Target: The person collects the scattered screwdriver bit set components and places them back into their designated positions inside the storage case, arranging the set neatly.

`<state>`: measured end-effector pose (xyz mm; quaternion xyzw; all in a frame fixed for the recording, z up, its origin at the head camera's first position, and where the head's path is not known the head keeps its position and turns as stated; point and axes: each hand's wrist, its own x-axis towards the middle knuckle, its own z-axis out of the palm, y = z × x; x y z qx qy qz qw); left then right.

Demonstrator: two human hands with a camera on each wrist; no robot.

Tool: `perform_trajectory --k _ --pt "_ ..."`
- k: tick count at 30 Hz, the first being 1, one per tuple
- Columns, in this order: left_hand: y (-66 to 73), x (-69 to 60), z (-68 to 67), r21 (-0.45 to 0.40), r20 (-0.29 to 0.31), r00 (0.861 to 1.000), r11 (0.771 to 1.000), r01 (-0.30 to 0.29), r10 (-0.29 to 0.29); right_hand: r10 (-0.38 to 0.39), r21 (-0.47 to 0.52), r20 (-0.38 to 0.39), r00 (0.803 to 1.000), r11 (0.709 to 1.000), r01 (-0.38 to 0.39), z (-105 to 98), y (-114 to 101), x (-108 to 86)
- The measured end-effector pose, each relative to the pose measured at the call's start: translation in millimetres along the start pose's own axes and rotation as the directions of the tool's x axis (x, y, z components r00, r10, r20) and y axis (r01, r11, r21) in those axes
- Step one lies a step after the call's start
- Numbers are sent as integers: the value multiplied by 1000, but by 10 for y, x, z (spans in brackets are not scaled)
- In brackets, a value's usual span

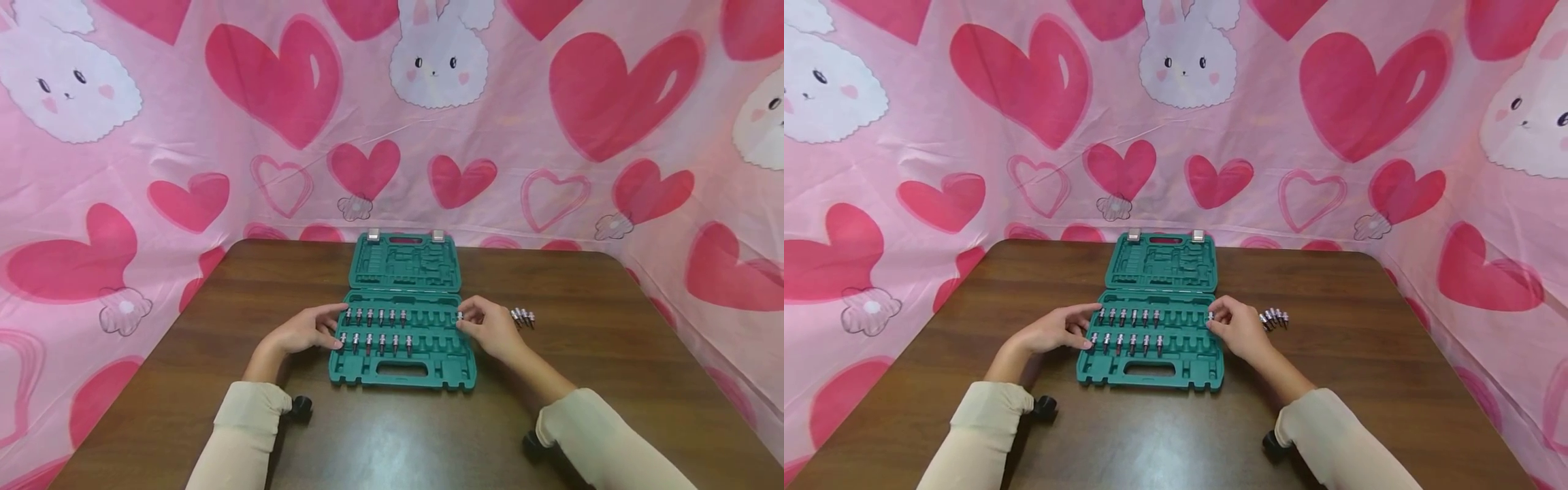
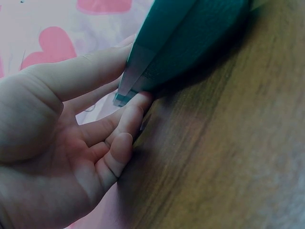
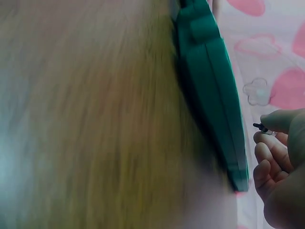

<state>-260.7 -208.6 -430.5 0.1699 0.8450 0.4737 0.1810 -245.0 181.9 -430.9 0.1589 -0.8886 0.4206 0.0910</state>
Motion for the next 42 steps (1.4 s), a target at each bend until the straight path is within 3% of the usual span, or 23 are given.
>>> perform_trajectory --k 10,34,42 --pt "-7 -2 8 0 6 1000 1000 -7 7 49 3 50 998 999 -49 172 -134 -37" --pt "-23 16 11 -4 10 1000 1000 -17 17 27 1 86 996 1000 -27 459 -313 -54" --pt "-16 -2 -12 -4 7 1000 1000 -12 12 11 -67 106 994 998 -4 511 -349 -27"
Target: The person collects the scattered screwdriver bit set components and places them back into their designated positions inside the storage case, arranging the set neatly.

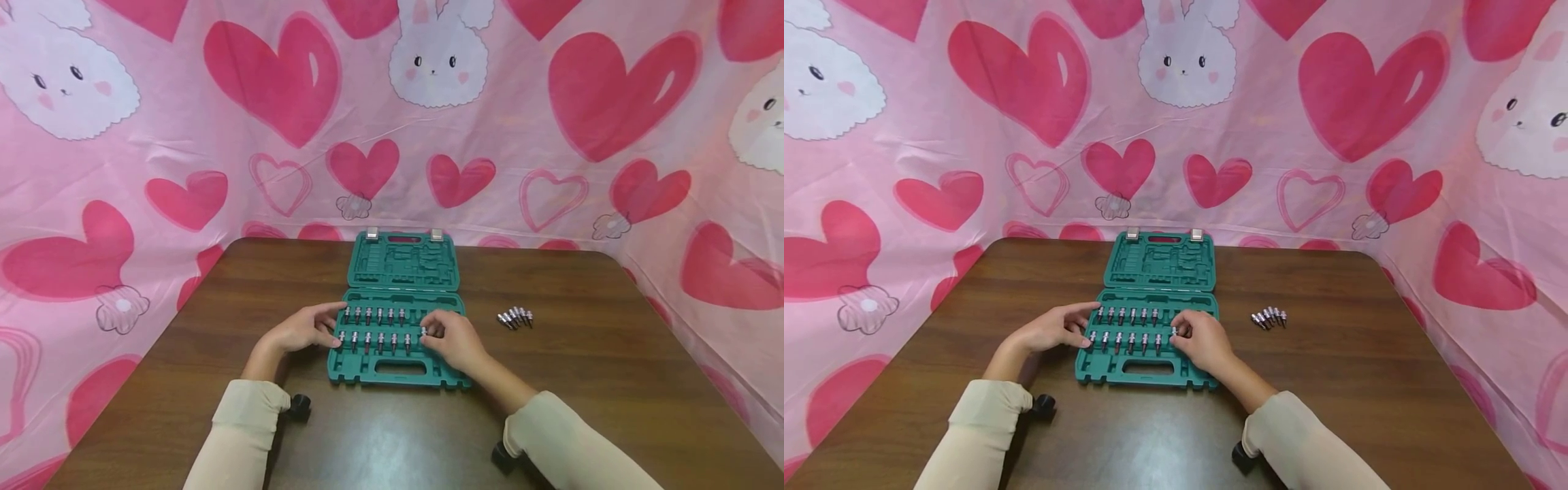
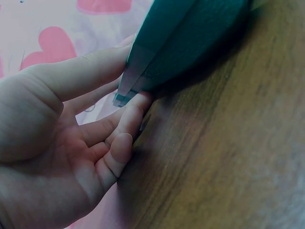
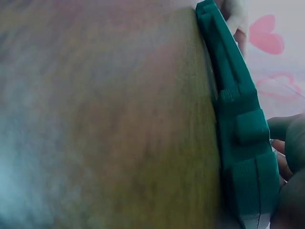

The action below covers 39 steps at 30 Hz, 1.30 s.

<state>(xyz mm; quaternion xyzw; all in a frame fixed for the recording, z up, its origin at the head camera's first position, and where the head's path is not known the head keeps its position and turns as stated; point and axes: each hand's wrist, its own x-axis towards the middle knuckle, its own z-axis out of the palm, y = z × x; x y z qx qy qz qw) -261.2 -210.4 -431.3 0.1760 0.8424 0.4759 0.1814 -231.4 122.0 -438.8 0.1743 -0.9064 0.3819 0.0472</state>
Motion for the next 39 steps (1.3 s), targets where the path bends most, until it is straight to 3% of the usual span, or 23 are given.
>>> perform_trajectory --k 14,27,39 --pt "-2 -13 -15 3 9 1000 1000 -12 12 35 -105 58 998 994 -29 42 -25 31" --pt "-4 3 -1 -6 12 1000 1000 -5 5 2 -33 61 998 999 0 5 14 68" --pt "13 -12 6 -10 1 1000 1000 8 -8 30 32 153 988 999 -35 -48 40 175"
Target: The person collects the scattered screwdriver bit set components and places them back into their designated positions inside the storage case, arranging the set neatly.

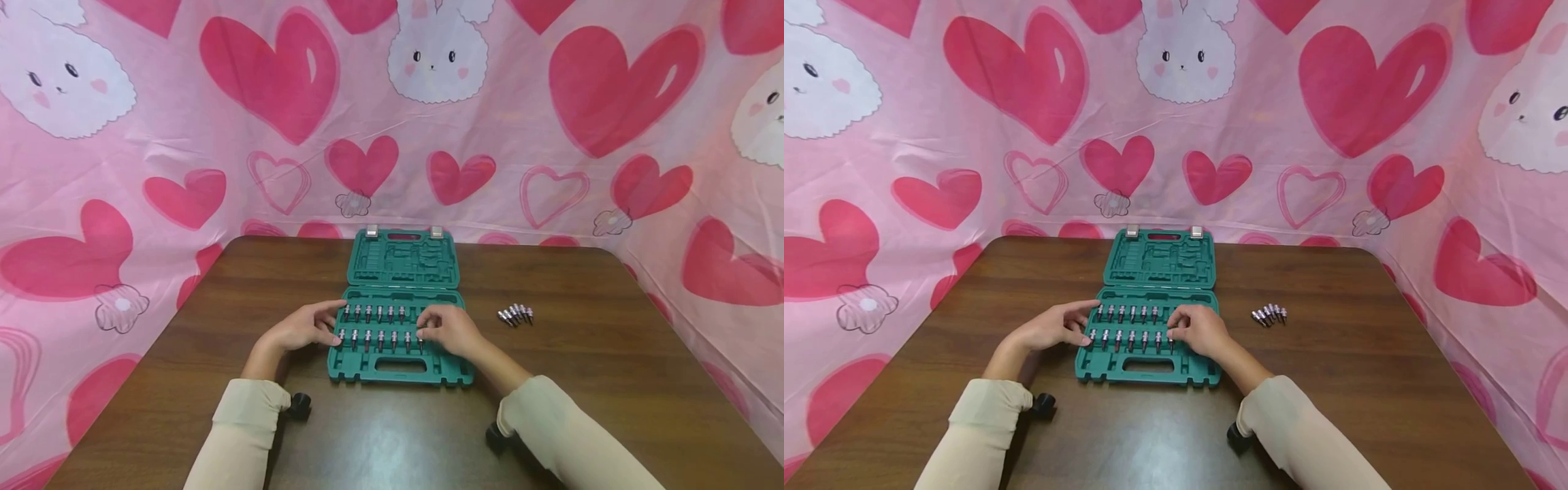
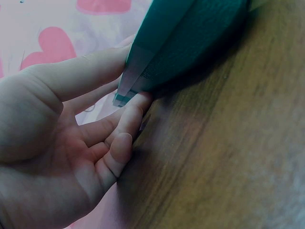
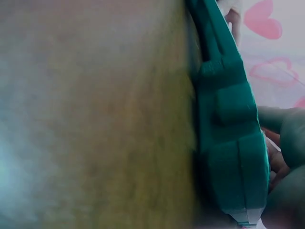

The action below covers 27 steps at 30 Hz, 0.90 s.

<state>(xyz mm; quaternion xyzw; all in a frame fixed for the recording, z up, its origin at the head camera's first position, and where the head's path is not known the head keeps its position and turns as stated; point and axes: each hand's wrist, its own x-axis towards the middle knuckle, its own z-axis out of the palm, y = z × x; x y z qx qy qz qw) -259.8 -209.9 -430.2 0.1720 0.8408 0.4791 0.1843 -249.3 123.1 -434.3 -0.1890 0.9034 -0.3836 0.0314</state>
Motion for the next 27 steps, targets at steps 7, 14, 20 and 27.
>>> perform_trajectory --k 7,14,20,27 --pt "4 7 -7 4 1 1000 1000 0 0 15 6 25 1000 1000 -15 -33 -7 44" --pt "-4 9 -17 6 -5 1000 1000 7 -6 16 -48 44 999 999 -14 -32 -38 52" --pt "-17 3 -17 1 -8 1000 1000 16 -16 11 -78 54 998 997 -7 -23 -37 80" --pt "-6 20 -6 6 -2 1000 1000 8 -8 -9 -54 54 999 998 12 -37 31 65"
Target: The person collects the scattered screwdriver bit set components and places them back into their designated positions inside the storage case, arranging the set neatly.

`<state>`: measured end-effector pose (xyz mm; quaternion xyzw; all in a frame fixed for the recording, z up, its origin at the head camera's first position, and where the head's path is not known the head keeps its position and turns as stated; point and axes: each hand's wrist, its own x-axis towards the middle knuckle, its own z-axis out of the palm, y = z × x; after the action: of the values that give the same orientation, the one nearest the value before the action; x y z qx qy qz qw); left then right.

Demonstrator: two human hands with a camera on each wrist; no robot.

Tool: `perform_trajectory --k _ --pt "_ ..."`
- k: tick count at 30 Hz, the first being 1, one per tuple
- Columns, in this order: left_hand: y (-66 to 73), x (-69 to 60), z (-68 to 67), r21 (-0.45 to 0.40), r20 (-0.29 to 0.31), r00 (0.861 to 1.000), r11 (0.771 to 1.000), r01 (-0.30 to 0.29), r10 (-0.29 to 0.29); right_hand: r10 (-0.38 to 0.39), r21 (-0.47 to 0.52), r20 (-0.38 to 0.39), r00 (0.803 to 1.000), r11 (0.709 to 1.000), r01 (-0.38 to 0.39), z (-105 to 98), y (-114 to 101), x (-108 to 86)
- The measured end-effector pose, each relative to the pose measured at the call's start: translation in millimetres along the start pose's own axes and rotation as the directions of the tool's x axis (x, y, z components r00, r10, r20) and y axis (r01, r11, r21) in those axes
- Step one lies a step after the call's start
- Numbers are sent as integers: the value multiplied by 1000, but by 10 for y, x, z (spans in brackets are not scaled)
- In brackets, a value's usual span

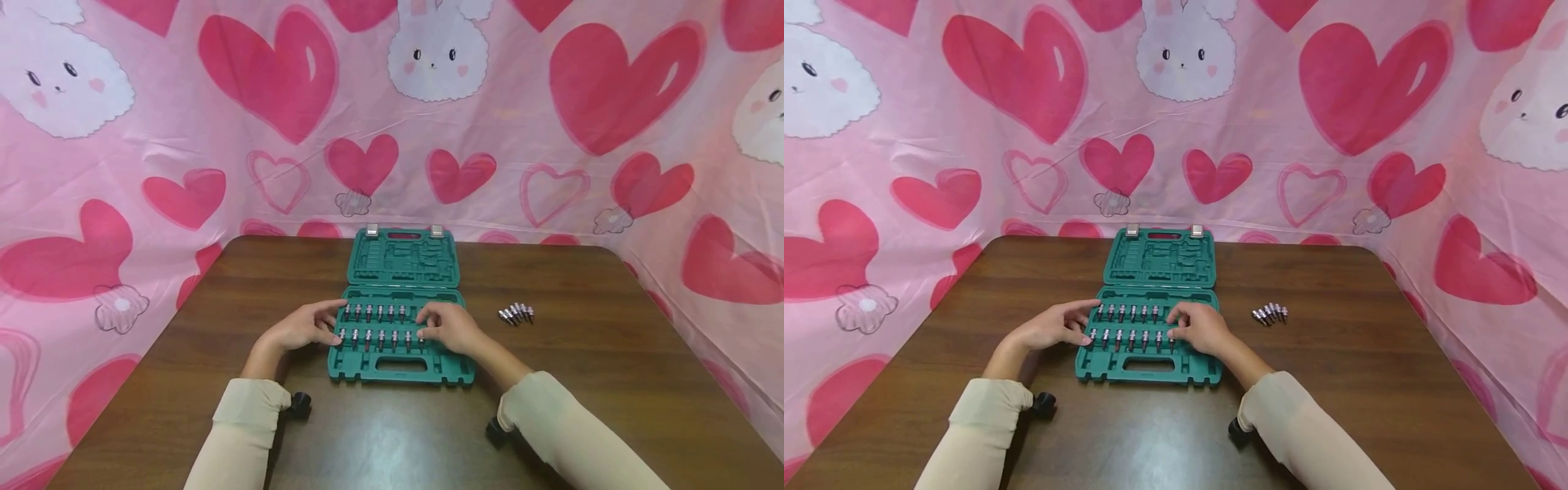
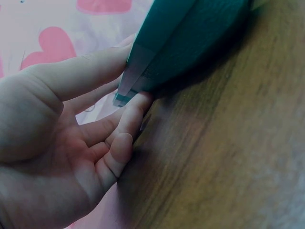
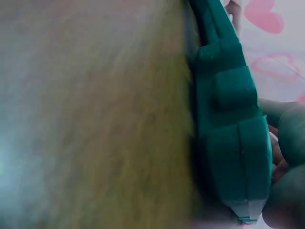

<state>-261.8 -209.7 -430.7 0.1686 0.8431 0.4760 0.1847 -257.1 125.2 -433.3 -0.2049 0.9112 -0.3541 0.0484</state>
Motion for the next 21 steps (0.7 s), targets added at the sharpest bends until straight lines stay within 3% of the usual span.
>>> perform_trajectory --k 8,12,21 --pt "38 24 19 6 15 999 1000 -29 29 -47 85 -58 997 995 52 -57 73 -97" --pt "47 19 21 -1 11 1000 1000 -13 13 -55 116 -110 992 991 68 -99 123 -162" --pt "25 -8 1 -7 -4 1000 1000 6 -6 -77 77 -202 976 993 95 -258 297 -247"
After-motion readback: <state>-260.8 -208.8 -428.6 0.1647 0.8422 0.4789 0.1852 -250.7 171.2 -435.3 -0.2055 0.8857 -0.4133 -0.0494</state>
